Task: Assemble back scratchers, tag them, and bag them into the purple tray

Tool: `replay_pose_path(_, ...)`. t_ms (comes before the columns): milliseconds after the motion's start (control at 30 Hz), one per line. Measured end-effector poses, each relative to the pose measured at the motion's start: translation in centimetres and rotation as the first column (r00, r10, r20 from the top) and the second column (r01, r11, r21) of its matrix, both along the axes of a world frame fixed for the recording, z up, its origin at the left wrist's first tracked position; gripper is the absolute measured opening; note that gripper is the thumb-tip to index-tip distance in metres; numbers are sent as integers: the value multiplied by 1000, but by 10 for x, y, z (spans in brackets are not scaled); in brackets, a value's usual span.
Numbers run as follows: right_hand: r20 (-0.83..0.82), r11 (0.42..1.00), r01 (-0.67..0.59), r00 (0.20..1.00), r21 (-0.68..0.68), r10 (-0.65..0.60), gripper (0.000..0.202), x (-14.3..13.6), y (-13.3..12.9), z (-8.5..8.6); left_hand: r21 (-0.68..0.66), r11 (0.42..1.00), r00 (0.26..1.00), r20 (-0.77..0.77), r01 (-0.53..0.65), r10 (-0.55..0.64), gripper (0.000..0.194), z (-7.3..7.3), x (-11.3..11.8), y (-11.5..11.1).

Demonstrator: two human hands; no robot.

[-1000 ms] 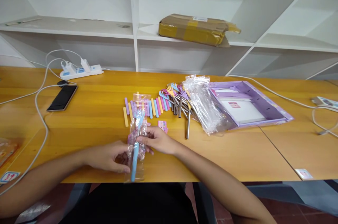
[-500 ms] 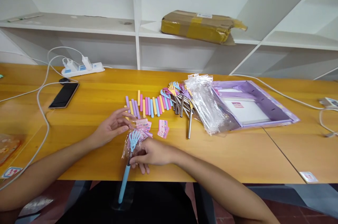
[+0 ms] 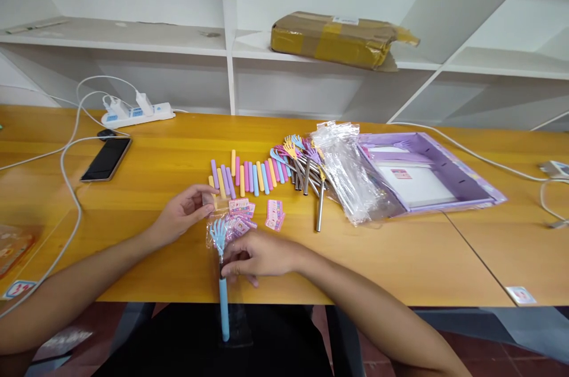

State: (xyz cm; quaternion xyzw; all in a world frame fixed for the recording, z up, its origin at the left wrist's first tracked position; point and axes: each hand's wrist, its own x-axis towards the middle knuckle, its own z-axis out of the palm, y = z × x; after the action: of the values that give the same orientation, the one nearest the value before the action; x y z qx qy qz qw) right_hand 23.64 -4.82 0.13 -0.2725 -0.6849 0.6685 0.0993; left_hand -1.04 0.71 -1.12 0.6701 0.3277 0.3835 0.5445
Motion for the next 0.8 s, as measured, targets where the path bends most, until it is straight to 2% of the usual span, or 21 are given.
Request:
replay_pose_path(67,6,973,45,999,226,-48,36,7,5,3,-7,1000,1000,-9,4,-4,31,1,0,-1)
replay_pose_path(100,14,927,102,993,360,-114,37,11,8,4,-13,1000,1000,-10,0,-1,32,2,0,-1)
replay_pose_path(167,55,773,187,960,606,-276,36,21,15,3,-34,999,1000,-11,-12,12,31,4,0,-1)
replay_pose_path(233,128,641,171,911,748,-391,30,29,21,0,-62,997,999,-14,-38,38,28,5,-2,1)
replay_pose_path(300,206,597,105,880,795,-429,31,33,24,-4,-80,994,998,-18,-68,67,27,3,-3,3)
replay_pose_path(433,279,582,28,858,813,-431,42,30,23,-11,-90,993,997,5,-82,83,31,-3,-2,5)
replay_pose_path(500,278,601,33,865,798,-417,39,28,23,-13,-96,993,997,0,-72,72,35,-4,0,4)
replay_pose_path(700,181,750,219,893,624,-411,21,30,28,-11,-82,995,998,-37,-56,53,26,-3,1,4)
replay_pose_path(800,139,769,311,879,558,-456,23,31,29,-10,-50,996,996,-50,-75,73,24,-2,-1,6)
